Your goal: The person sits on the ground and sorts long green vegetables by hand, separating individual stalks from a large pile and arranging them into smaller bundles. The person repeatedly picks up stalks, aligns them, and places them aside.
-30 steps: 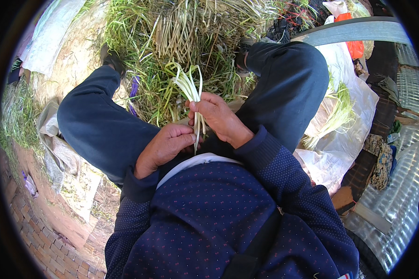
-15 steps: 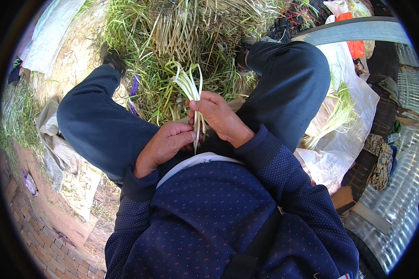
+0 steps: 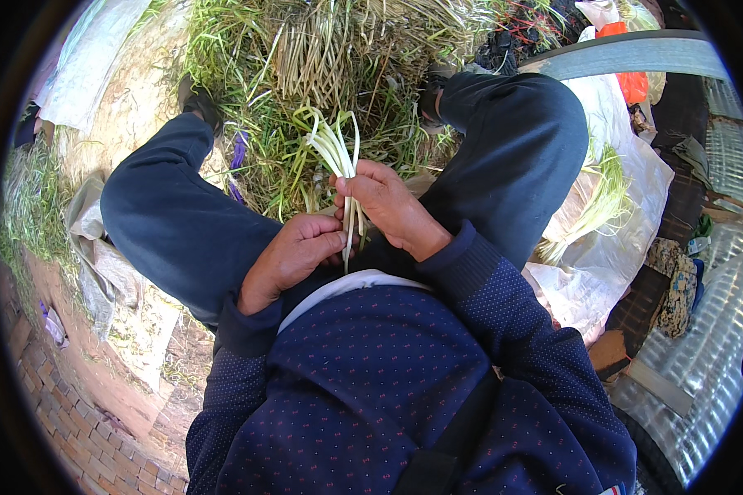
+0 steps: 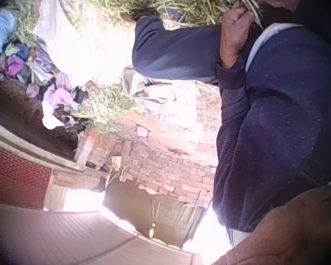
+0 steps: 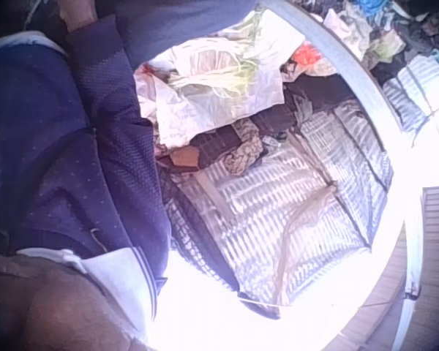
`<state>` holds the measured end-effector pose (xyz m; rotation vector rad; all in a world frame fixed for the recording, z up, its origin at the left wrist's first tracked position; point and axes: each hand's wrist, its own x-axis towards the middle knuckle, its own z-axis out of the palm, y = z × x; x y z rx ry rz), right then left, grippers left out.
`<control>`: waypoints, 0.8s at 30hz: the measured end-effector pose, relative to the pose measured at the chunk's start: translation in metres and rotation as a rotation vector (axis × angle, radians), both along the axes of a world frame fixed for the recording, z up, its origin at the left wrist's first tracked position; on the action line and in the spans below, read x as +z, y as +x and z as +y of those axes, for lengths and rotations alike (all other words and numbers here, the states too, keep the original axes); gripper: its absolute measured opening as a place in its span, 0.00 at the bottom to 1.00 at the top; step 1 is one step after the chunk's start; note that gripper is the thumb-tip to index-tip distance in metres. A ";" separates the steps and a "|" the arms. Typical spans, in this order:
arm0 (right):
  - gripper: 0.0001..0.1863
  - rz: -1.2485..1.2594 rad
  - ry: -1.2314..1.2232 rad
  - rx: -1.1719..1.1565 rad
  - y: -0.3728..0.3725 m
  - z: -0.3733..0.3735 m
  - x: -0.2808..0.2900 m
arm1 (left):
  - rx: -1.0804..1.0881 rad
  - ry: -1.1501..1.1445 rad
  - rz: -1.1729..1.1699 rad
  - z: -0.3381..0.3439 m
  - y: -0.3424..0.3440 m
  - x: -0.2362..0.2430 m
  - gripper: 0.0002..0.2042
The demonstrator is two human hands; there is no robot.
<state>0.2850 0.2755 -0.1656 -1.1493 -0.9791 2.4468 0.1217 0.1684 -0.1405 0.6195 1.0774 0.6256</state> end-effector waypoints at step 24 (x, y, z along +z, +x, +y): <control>0.11 -0.029 0.044 0.000 -0.001 0.000 -0.004 | 0.058 0.005 0.034 0.001 0.001 0.000 0.11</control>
